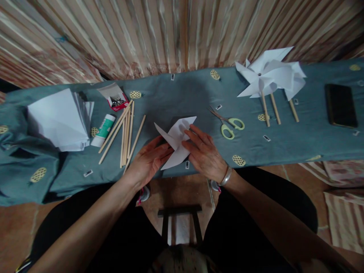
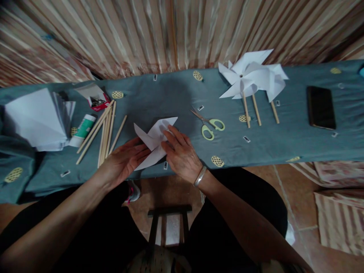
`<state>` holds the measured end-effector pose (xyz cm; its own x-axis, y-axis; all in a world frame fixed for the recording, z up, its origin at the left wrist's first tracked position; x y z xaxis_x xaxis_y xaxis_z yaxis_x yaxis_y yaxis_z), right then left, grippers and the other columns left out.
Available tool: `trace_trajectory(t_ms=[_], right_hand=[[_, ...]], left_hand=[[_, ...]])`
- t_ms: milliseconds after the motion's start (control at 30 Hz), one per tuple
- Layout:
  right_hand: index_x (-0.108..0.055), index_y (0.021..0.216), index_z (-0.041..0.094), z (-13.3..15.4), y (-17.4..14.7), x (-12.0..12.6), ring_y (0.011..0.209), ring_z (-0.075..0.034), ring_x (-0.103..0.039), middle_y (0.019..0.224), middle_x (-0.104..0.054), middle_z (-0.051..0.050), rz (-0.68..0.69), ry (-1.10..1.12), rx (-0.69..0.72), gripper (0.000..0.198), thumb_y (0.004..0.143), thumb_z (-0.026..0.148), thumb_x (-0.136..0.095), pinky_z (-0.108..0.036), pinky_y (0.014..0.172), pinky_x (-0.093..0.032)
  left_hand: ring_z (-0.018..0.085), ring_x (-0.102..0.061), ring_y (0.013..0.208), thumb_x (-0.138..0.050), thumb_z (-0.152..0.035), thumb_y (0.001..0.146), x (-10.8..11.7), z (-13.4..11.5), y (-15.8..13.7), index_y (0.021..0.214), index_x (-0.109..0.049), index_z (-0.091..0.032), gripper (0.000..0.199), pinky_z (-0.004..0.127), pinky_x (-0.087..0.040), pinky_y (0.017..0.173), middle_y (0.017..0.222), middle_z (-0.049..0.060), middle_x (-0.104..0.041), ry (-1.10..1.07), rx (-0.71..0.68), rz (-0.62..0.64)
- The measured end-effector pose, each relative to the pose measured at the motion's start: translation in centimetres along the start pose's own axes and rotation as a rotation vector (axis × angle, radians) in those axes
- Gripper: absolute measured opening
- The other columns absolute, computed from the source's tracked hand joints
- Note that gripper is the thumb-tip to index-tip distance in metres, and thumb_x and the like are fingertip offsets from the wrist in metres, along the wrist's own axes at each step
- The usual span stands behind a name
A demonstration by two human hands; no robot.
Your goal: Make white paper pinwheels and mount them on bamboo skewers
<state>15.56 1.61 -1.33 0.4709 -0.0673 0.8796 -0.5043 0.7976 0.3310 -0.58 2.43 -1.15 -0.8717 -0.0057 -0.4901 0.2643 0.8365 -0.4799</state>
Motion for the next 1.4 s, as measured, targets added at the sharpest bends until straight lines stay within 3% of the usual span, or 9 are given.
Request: trace_trajectory(t_ms=[267,433,667,800,967,1400], right_hand=[[-0.063,0.115,0.015,0.6,-0.3,0.7,0.146,-0.029,-0.032,0.144,-0.053,-0.015,-0.062,-0.056,0.042,0.031,0.091,0.011,-0.044,-0.049,0.110,-0.041],[-0.059,0.119,0.016,1.2,-0.5,1.3,0.147,-0.028,-0.029,0.145,-0.052,-0.015,-0.114,-0.072,0.064,0.031,0.094,0.011,-0.041,-0.051,0.110,-0.039],[-0.053,0.129,0.024,2.0,-0.4,1.7,0.148,-0.026,-0.030,0.149,-0.048,-0.008,-0.149,-0.093,0.056,0.040,0.093,0.012,-0.042,-0.046,0.113,-0.036],[-0.049,0.135,0.020,2.5,-0.1,1.9,0.148,-0.028,-0.029,0.150,-0.046,-0.012,-0.138,-0.115,0.059,0.045,0.090,0.014,-0.046,-0.049,0.112,-0.035],[-0.051,0.135,0.015,3.0,0.2,2.2,0.148,-0.032,-0.027,0.152,-0.043,-0.018,-0.100,-0.167,0.066,0.050,0.085,0.015,-0.053,-0.052,0.111,-0.035],[-0.052,0.136,0.016,3.9,0.6,2.1,0.146,-0.034,-0.030,0.148,-0.046,-0.019,-0.129,-0.231,0.108,0.049,0.088,0.020,-0.054,-0.052,0.107,-0.039]], left_hand=[[0.026,-0.069,0.108,-0.073,-0.012,0.072,-0.6,0.5,0.7,0.108,-0.066,-0.015,0.036,0.037,-0.057,0.094,0.110,0.009,-0.074,-0.033,-0.008,-0.013],[0.029,-0.070,0.104,-0.079,-0.014,0.067,-0.8,0.7,1.0,0.103,-0.069,-0.014,0.037,0.040,-0.057,0.093,0.098,0.009,-0.077,-0.030,-0.029,-0.050],[0.028,-0.073,0.095,-0.083,-0.010,0.056,-1.3,0.2,0.8,0.101,-0.072,-0.016,0.046,0.035,-0.059,0.085,0.086,0.005,-0.078,-0.019,-0.116,-0.140],[0.025,-0.073,0.084,-0.085,-0.014,0.052,-1.1,0.0,0.8,0.096,-0.073,-0.014,0.046,0.033,-0.059,0.077,0.082,0.005,-0.077,0.001,-0.119,-0.205],[0.023,-0.073,0.083,-0.088,-0.016,0.048,-0.9,-0.6,0.8,0.102,-0.072,-0.016,0.057,0.032,-0.057,0.079,0.084,0.003,-0.077,0.001,-0.164,-0.229],[0.026,-0.072,0.090,-0.086,-0.017,0.053,-0.1,-1.0,0.3,0.088,-0.073,-0.015,0.038,0.037,-0.056,0.086,0.096,0.008,-0.078,-0.025,-0.172,-0.225]])
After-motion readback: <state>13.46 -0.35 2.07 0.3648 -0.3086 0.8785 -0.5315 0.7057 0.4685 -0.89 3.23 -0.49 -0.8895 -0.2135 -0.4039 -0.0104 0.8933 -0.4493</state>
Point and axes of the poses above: each hand's wrist, its own y-axis towards the middle knuckle, its own x-axis out of the back of the hand, z = x × y, the point moved 5 cm from there along y, towards the middle knuckle
